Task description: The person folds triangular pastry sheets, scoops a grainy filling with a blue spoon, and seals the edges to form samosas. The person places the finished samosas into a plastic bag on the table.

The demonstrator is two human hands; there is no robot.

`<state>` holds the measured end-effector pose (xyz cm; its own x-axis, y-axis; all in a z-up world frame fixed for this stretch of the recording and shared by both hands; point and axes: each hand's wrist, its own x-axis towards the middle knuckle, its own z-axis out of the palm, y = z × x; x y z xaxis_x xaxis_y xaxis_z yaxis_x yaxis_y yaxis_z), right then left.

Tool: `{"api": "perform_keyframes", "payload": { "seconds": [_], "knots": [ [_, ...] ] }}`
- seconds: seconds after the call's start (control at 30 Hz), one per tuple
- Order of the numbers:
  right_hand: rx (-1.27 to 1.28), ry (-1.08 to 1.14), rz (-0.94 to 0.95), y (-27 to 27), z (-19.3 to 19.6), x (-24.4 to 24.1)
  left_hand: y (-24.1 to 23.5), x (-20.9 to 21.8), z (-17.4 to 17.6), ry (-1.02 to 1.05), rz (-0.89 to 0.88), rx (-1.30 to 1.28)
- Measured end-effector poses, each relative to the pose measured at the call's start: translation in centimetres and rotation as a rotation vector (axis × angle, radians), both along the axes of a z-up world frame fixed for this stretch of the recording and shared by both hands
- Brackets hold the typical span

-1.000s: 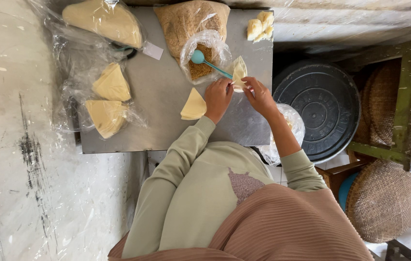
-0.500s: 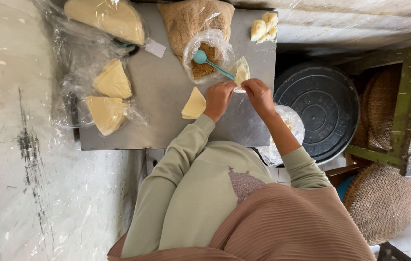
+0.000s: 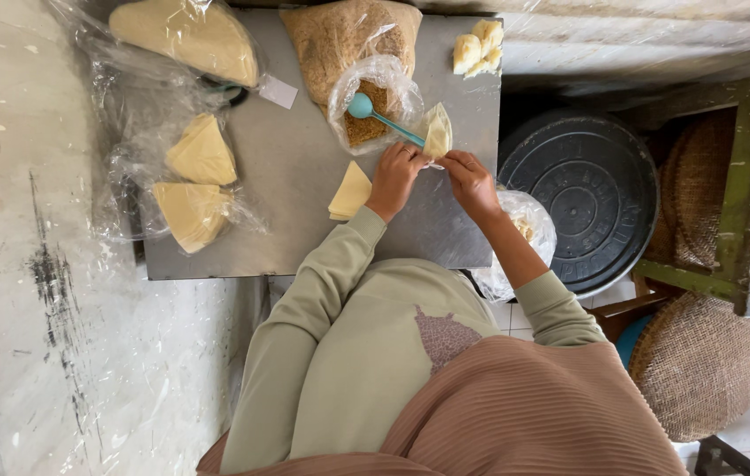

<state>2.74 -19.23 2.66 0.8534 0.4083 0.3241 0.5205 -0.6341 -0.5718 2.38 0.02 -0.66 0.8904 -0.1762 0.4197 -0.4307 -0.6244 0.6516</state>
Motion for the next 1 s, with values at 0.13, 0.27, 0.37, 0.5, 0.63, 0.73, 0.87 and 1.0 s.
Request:
{"api": "perform_keyframes", "payload": {
  "seconds": [0.13, 0.27, 0.37, 0.5, 0.63, 0.73, 0.87, 1.0],
  "knots": [
    [0.049, -0.025, 0.028, 0.5, -0.1, -0.3, 0.5, 0.2, -0.4, -0.083, -0.021, 0.030],
    [0.030, -0.063, -0.039, 0.9, -1.4, -0.2, 0.1, 0.4, -0.7, -0.033, 0.024, 0.051],
    [-0.017, -0.056, -0.063, 0.8, -2.2, 0.6, -0.4, 0.7, -0.8, -0.021, 0.070, 0.052],
    [0.043, 0.097, -0.013, 0.0, -2.5, 2.9, -1.5, 1.1, -1.1, 0.024, 0.170, -0.008],
    [0.168, 0.508, -0.131, -0.6, -2.4, 4.8, -1.7, 1.3, -1.4, 0.076, 0.213, -0.088],
    [0.175, 0.450, -0.109, -0.7, -2.8, 5.0, -1.6, 1.1, -1.7, 0.090, 0.196, 0.030],
    [0.163, 0.282, -0.076, -0.7, -3.3, 3.6, -1.1, 0.5, -1.8, -0.095, 0.129, 0.124],
    [0.066, 0.012, -0.036, -0.5, -2.7, 1.9, -0.8, 0.2, -1.0, -0.070, 0.118, 0.090]
  ]
}}
